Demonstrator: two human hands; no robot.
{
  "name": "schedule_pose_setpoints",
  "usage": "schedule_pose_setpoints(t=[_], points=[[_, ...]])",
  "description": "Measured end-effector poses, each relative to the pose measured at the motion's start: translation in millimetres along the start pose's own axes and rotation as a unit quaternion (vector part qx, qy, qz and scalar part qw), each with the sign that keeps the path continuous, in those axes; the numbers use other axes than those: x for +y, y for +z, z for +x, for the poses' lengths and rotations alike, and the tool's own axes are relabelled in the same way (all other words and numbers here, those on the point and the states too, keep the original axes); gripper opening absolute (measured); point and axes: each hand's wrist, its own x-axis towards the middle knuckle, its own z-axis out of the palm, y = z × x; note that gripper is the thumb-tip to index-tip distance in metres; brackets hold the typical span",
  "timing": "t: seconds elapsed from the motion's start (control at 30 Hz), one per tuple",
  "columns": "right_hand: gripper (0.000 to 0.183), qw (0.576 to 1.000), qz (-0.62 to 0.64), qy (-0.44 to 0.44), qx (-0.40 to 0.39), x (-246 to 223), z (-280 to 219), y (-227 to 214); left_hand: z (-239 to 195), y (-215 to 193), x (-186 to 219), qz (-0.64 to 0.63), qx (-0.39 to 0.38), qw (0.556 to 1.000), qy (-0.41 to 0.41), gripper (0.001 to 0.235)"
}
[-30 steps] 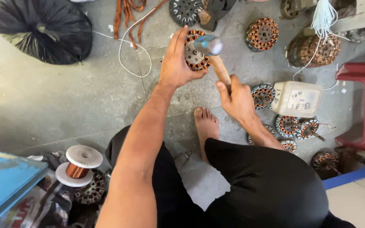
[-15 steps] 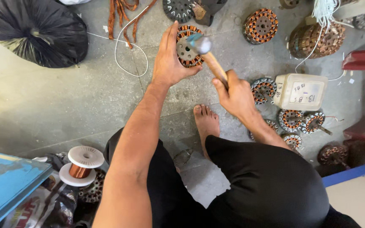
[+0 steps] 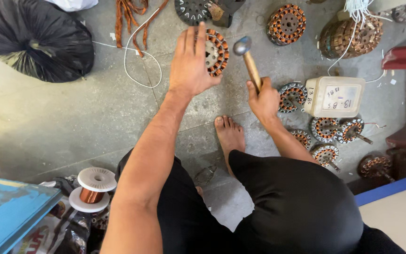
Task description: The person winds copper wire onto motor stators using a winding machine, and then uses a hammer to shape the coils while sitting on the floor.
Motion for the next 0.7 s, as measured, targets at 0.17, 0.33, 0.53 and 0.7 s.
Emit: schedule_pose_setpoints(t=[0.17,0.33,0.53,0.7], points=[[0.041,0.996,-0.065,-0.040,0.036,32,-1,39,-3,-23,-7,-0.175,0.139,0.973,-0.062,0.124],[0.048,0.992,-0.088,-0.090,0.020,20,-7,31,2,-55,3,-0.646,0.125,0.743,-0.125,0.103],[0.057,0.957,0.046,-0.278,0.070,-63,-31,-32,2,-75,14,-0.840,0.029,0.535,-0.091,0.094],[0.058,0.819,0.013,-0.560,0.125,-125,-35,-76,6,-68,21,-0.850,-0.068,0.498,-0.158,0.096]])
